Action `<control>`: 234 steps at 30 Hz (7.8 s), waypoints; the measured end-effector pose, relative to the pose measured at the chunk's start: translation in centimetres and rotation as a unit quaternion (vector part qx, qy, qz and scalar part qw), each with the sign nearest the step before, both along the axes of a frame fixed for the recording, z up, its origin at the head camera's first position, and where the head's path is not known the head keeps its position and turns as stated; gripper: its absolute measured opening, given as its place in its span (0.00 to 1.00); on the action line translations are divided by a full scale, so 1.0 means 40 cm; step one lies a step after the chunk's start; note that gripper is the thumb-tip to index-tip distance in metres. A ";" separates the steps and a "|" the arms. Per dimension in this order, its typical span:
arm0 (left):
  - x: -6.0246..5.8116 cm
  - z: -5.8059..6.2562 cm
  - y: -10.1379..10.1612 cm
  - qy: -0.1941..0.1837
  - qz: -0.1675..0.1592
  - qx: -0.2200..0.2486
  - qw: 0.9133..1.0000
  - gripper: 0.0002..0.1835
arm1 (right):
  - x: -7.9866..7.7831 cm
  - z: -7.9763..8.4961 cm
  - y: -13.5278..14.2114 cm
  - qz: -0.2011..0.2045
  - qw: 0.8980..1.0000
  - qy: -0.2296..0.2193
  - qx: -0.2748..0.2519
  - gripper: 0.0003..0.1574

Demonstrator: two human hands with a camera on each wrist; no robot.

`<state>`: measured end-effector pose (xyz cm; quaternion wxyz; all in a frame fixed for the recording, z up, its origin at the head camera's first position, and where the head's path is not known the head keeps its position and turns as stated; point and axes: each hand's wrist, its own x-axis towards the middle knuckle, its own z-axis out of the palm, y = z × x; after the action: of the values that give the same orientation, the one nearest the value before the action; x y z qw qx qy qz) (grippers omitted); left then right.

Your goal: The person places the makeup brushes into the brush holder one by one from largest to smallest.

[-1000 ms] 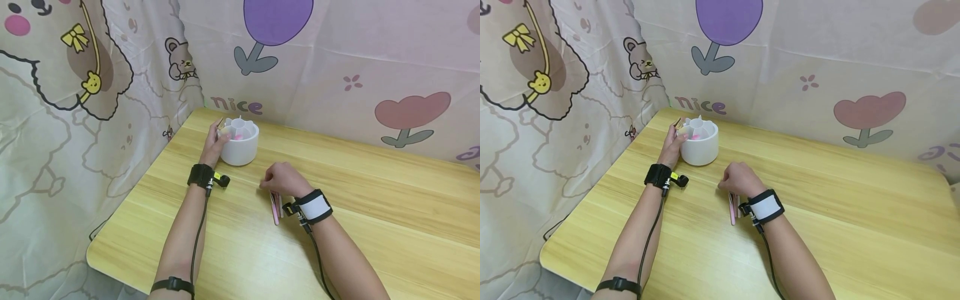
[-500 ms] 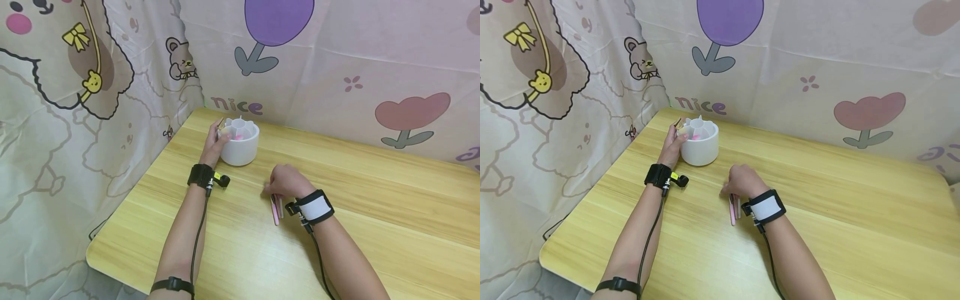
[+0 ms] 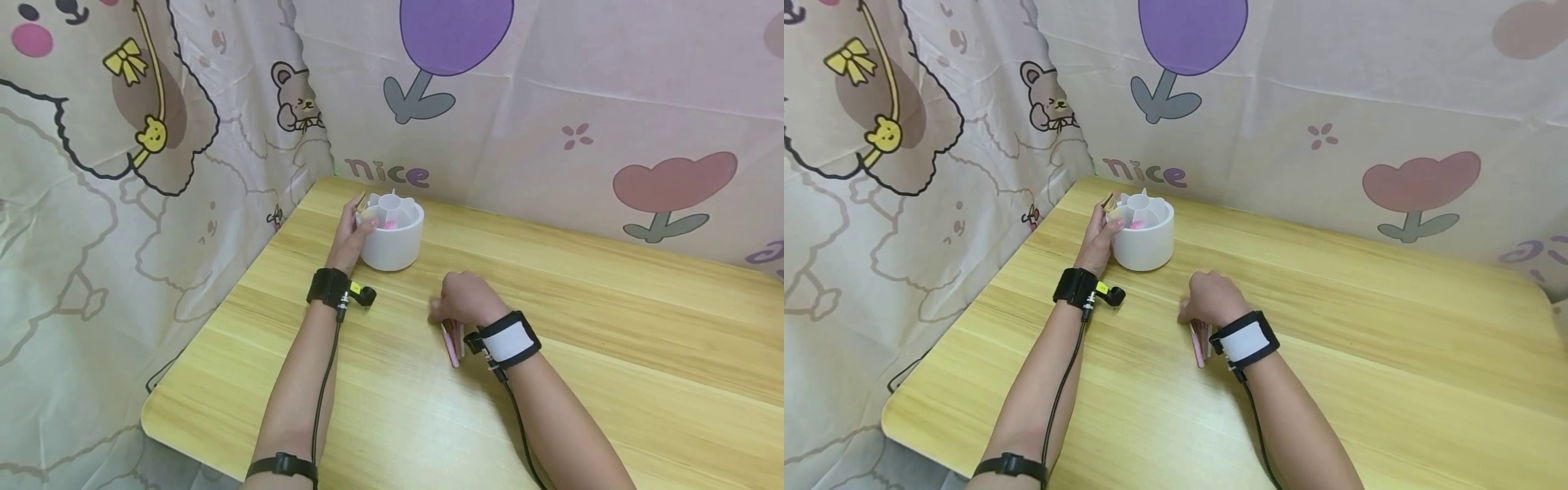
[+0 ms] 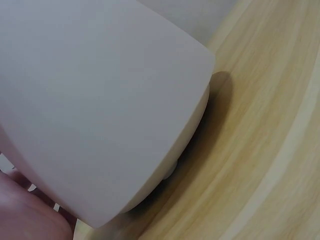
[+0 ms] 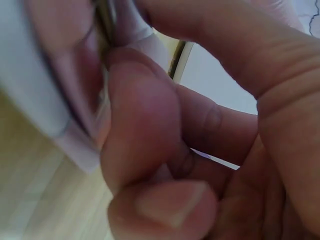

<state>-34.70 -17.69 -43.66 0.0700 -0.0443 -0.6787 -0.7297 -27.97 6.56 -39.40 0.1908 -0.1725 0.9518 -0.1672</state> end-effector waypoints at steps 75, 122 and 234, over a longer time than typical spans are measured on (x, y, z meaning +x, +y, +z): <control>0.000 -0.010 -0.002 0.000 -0.004 0.009 1.000 0.43 | -0.021 0.023 -0.030 0.031 0.976 0.116 -0.181 0.09; -0.005 -0.012 -0.005 -0.015 0.046 -0.010 0.999 0.41 | -0.052 0.030 -0.047 -0.109 0.903 0.226 -0.348 0.11; -0.015 -0.011 0.001 -0.009 0.086 -0.027 0.996 0.29 | -0.082 -0.012 -0.099 -0.107 0.771 0.279 -0.562 0.14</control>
<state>-35.32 -17.64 -44.08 0.1253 0.0194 -0.6999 -0.7029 -31.24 2.60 -39.86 -0.2330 -0.1854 0.7119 -0.6361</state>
